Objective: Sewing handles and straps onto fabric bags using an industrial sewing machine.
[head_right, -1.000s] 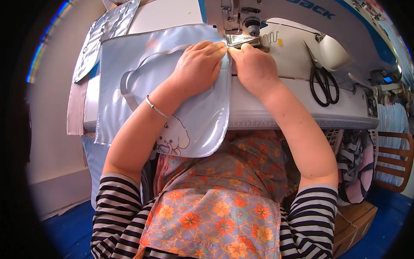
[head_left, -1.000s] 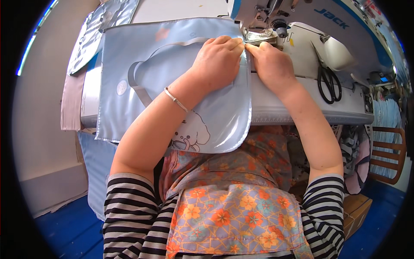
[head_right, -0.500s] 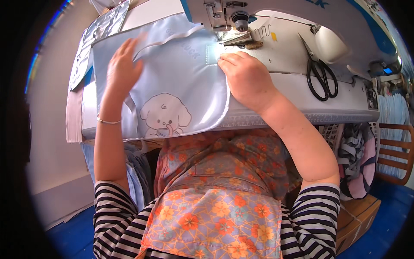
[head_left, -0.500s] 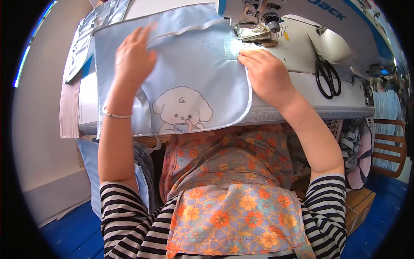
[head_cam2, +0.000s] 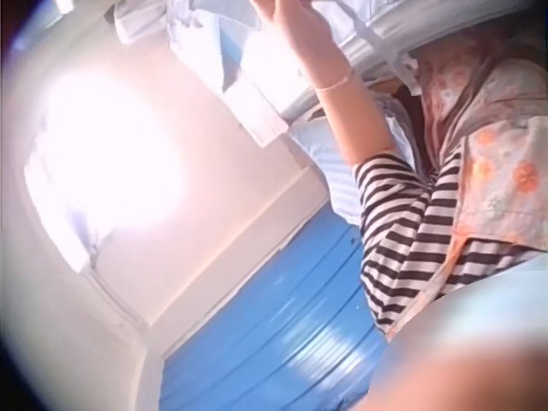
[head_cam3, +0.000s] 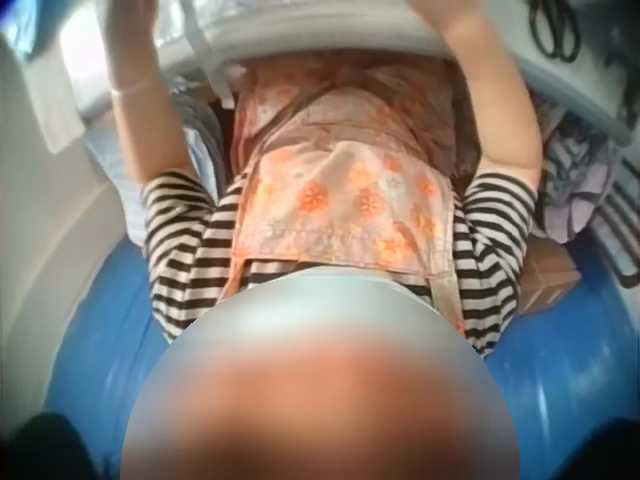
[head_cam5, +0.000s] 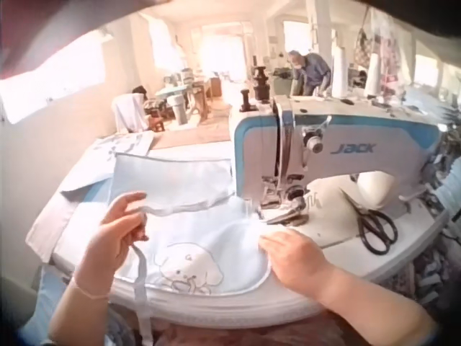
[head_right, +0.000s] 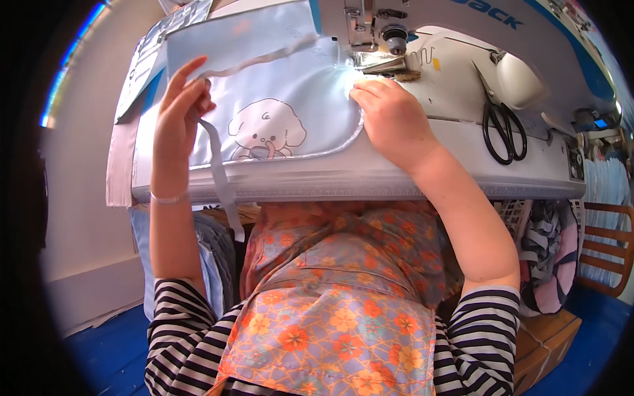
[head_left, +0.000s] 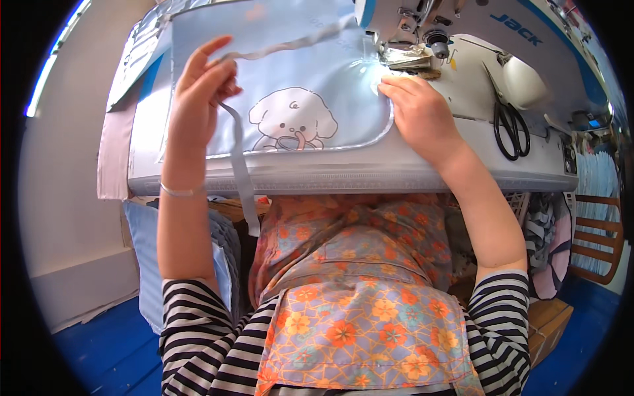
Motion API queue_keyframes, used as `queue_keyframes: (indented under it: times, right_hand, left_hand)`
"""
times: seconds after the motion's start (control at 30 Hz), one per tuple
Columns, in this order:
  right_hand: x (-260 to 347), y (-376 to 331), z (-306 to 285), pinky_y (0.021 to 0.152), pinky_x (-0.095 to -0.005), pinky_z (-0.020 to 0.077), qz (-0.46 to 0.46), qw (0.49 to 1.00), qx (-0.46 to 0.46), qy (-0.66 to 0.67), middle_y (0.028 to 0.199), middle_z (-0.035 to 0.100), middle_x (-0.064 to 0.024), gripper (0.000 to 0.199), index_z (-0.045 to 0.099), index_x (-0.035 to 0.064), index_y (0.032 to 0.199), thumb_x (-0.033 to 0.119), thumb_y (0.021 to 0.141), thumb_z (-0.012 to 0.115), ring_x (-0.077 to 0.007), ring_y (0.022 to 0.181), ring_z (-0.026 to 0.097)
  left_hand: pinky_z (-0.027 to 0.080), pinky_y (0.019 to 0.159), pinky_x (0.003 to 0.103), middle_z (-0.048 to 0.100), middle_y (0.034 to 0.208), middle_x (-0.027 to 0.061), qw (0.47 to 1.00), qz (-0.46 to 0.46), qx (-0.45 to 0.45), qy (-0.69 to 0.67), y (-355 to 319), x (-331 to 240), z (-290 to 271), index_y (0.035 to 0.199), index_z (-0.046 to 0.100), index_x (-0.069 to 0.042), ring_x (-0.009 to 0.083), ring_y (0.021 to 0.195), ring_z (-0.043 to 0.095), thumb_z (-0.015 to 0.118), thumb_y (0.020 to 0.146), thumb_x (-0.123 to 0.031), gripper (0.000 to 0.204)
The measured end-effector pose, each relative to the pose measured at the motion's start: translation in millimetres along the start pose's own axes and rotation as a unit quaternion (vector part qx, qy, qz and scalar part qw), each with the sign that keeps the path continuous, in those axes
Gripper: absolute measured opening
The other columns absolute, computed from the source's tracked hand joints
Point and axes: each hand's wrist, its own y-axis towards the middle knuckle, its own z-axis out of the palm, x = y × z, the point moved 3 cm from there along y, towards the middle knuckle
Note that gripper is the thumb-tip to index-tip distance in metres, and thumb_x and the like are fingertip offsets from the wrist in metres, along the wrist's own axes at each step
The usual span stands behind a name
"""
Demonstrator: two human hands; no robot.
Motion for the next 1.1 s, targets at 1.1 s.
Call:
queue_keyframes:
  times: [1.1]
  right_hand:
    - [88.8, 24.5, 2.2, 0.084, -0.0258, 0.0523, 0.099, 0.911, -0.089, 0.39, 0.103, 0.068, -0.0041, 0.032, 0.062, 0.0019, 0.121, 0.014, 0.092, 0.068, -0.0108, 0.09, 0.064]
  left_hand:
    - [0.052, 0.072, 0.025, 0.062, 0.126, 0.0173, 0.952, 0.036, -0.008, -0.305, -35.5, -24.5, 109.9, 0.128, 0.057, 0.007, 0.0163, 0.096, 0.064, 0.049, 0.096, 0.003, 0.033]
